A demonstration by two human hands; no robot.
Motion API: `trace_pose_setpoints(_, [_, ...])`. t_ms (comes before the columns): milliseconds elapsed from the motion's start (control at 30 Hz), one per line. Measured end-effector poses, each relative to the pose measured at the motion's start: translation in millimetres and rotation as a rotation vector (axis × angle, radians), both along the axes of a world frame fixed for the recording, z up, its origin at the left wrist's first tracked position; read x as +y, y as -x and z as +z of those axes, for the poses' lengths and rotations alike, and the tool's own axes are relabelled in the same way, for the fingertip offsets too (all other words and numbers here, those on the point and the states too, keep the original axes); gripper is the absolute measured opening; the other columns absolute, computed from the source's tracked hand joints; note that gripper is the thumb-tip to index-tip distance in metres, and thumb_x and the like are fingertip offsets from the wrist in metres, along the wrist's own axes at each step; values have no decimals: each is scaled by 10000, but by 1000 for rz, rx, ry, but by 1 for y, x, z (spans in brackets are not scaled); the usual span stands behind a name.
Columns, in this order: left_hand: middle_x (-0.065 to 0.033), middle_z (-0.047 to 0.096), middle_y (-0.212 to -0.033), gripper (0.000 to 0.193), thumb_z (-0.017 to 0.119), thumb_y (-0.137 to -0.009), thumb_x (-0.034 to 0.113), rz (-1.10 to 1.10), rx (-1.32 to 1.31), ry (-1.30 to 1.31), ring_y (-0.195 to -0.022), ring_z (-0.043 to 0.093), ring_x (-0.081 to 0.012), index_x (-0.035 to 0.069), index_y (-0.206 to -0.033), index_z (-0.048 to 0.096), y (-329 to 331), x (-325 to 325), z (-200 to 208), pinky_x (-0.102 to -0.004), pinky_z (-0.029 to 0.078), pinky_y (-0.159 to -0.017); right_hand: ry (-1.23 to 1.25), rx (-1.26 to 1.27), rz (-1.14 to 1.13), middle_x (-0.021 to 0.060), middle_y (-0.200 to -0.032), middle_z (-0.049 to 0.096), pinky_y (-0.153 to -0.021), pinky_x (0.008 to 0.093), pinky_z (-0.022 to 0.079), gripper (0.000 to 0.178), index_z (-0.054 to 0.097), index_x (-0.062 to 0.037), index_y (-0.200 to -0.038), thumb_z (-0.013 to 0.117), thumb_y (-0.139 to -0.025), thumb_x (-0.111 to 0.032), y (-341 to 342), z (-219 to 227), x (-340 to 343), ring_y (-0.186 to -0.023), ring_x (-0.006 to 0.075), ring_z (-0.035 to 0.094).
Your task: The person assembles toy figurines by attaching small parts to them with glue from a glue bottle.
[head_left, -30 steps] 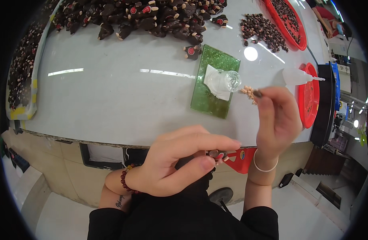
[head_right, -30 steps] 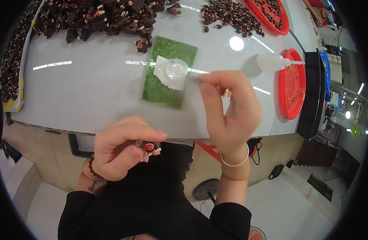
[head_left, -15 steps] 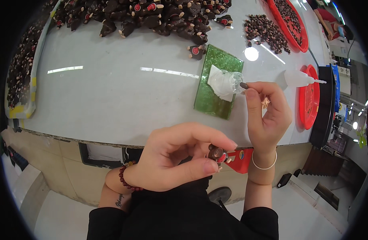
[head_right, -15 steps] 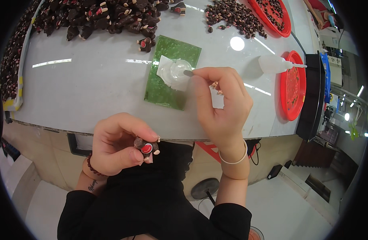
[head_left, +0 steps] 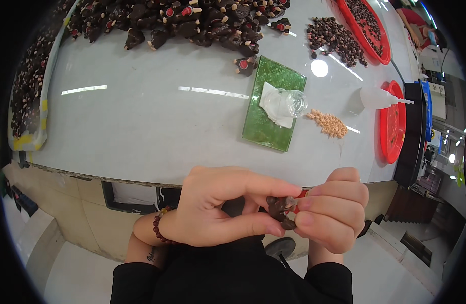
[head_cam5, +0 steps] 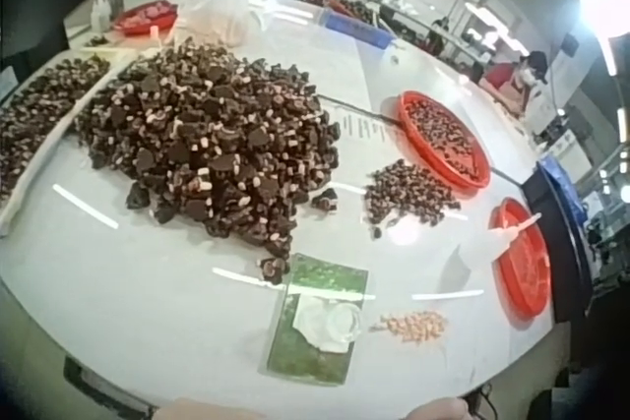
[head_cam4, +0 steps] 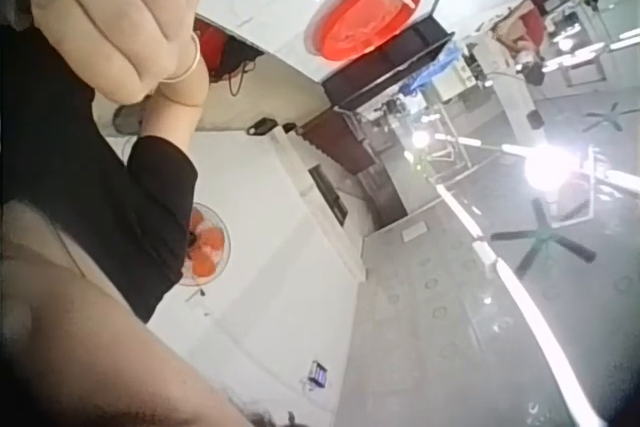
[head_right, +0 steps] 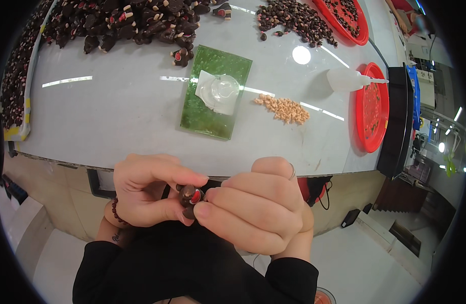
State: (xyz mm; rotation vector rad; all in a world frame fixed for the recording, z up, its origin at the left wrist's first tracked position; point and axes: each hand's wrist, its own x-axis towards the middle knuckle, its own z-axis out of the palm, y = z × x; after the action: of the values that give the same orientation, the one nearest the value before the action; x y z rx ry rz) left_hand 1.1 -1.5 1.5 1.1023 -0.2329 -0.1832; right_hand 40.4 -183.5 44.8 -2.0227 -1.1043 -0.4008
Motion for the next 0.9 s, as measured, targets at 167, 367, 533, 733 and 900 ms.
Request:
trace_pose_setpoints(167, [-78,637,-717,382,805,-687,68,28,-40,-53,-551,561,-71,-57,-1015,653,1,-3,4,-183,396,-505,61,-29,-3,-6,-882,602,-549,261,378,279,645,-100,-898,747,-647,-37,2,3,-4,-744,128,553])
trace_pose_setpoints(367, [-81,634,-711,272,772,-726,82,159,-171,-158,-549,565,-97,-24,-957,675,-1,-10,2,-199,414,-498,143,-96,-35,8,-875,616,-561,256,389,254,667,-84,-885,741,-649,-29,7,8,-4,-758,130,557])
trace_pose_setpoints(533, [-93,638,-714,218,750,-741,96,233,-278,-218,-561,562,-135,-14,-917,682,-2,-7,0,-214,422,-494,95,-96,-34,16,-859,616,-551,256,390,255,670,-71,-882,741,-642,-24,6,0,1,-732,133,558])
trace_pose_setpoints(733, [-102,625,-735,226,710,-797,157,304,-367,-387,-571,546,-134,-34,-904,657,-7,13,1,-215,416,-511,3,-73,10,34,-837,621,-546,270,394,285,641,-58,-883,722,-615,-4,-1,-6,3,-719,164,565])
trace_pose_setpoints(900, [-53,636,-894,240,604,-879,107,1027,-206,-854,-730,559,-72,-36,-1070,633,-26,135,6,-186,431,-619,118,-2,-55,41,-836,618,-560,302,413,293,614,-70,-870,736,-609,-17,-1,-11,-11,-700,192,559])
